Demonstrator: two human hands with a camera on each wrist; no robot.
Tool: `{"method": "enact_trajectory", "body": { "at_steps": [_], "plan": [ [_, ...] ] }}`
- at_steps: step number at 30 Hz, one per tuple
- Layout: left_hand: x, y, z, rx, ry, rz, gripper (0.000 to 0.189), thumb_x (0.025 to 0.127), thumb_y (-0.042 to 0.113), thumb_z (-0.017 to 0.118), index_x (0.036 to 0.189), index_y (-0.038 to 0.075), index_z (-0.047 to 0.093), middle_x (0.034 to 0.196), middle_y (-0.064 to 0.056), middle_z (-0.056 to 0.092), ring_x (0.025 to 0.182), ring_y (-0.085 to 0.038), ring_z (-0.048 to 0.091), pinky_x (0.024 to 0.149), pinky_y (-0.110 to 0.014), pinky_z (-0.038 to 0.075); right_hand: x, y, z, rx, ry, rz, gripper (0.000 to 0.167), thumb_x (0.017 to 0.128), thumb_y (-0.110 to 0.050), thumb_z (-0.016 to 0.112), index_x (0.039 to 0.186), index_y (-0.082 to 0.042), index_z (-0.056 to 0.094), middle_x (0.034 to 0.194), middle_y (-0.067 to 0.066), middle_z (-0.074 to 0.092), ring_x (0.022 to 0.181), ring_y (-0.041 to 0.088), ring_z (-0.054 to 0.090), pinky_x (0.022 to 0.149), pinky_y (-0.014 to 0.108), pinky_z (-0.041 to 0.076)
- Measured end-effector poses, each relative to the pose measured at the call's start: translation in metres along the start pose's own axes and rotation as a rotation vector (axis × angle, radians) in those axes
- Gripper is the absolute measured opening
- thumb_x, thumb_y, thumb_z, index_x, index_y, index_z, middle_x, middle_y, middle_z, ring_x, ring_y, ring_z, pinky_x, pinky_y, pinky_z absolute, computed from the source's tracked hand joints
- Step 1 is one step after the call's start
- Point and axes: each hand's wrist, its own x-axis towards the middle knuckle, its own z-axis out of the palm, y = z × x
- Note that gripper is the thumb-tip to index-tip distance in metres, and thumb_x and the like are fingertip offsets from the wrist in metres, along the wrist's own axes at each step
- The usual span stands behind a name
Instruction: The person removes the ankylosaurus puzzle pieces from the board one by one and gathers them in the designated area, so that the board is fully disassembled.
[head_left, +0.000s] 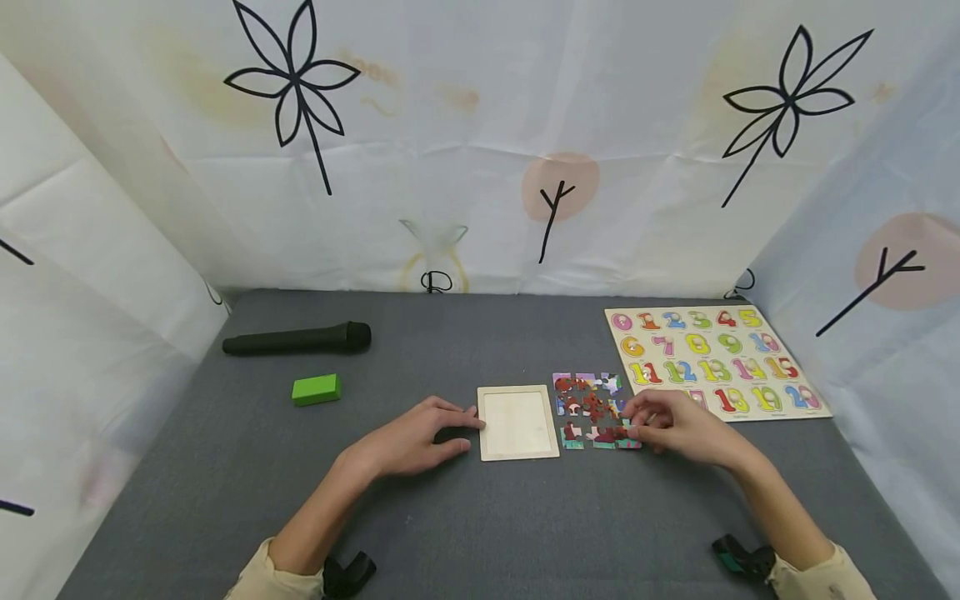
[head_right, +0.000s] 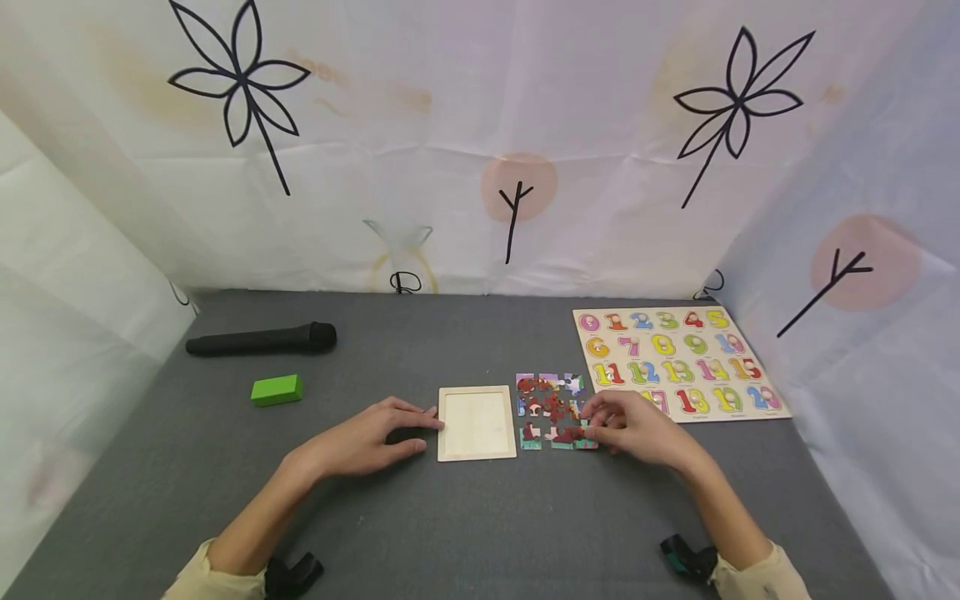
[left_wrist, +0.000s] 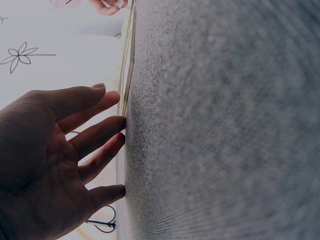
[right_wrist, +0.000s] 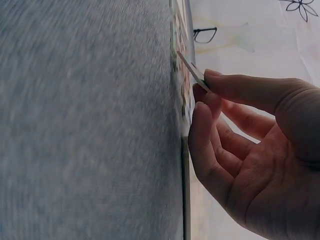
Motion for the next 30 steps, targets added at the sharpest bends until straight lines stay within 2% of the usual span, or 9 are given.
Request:
{"method": "enact_trajectory", "body": {
  "at_steps": [8, 14, 25, 30],
  "plan": [
    [0.000, 0.001, -0.001, 0.003, 0.001, 0.007, 0.039, 0.109, 0.020, 0.066, 0.148, 0.018, 0.069, 0.164, -0.006, 0.057, 0.145, -0.030, 0.052, 0.121, -0.055, 0.046, -0.001, 0.008, -0.003, -0.031, -0.019, -0.007, 0.020, 0.102, -0.002, 0.071, 0.118, 0.008, 0.066, 0.093, 0.011, 0.071, 0.071, 0.006, 0.066, 0.064, 0.028, 0.063],
    [0.000, 0.000, 0.000, 0.002, 0.000, 0.008, 0.039, 0.109, 0.019, 0.066, 0.147, 0.019, 0.069, 0.164, -0.006, 0.057, 0.146, -0.030, 0.052, 0.121, -0.055, 0.046, -0.002, 0.004, 0.001, -0.086, 0.020, -0.003, 0.019, 0.100, -0.003, 0.075, 0.113, 0.007, 0.068, 0.089, 0.009, 0.070, 0.069, 0.006, 0.068, 0.064, 0.028, 0.063],
    [0.000, 0.000, -0.001, -0.008, -0.009, -0.003, 0.038, 0.109, 0.021, 0.067, 0.147, 0.019, 0.070, 0.164, -0.006, 0.057, 0.146, -0.030, 0.052, 0.121, -0.057, 0.045, -0.002, -0.009, 0.015, -0.355, 0.157, 0.062, 0.013, 0.094, -0.009, 0.083, 0.103, -0.007, 0.073, 0.083, -0.003, 0.068, 0.065, 0.002, 0.058, 0.059, 0.021, 0.049],
    [0.000, -0.001, -0.001, -0.008, -0.012, -0.002, 0.038, 0.109, 0.022, 0.066, 0.148, 0.019, 0.069, 0.164, -0.005, 0.057, 0.147, -0.030, 0.052, 0.122, -0.057, 0.045, -0.003, -0.012, 0.019, -0.425, 0.192, 0.076, 0.012, 0.092, -0.010, 0.084, 0.098, -0.010, 0.074, 0.080, -0.005, 0.064, 0.066, 0.003, 0.056, 0.058, 0.021, 0.045]
  ]
}}
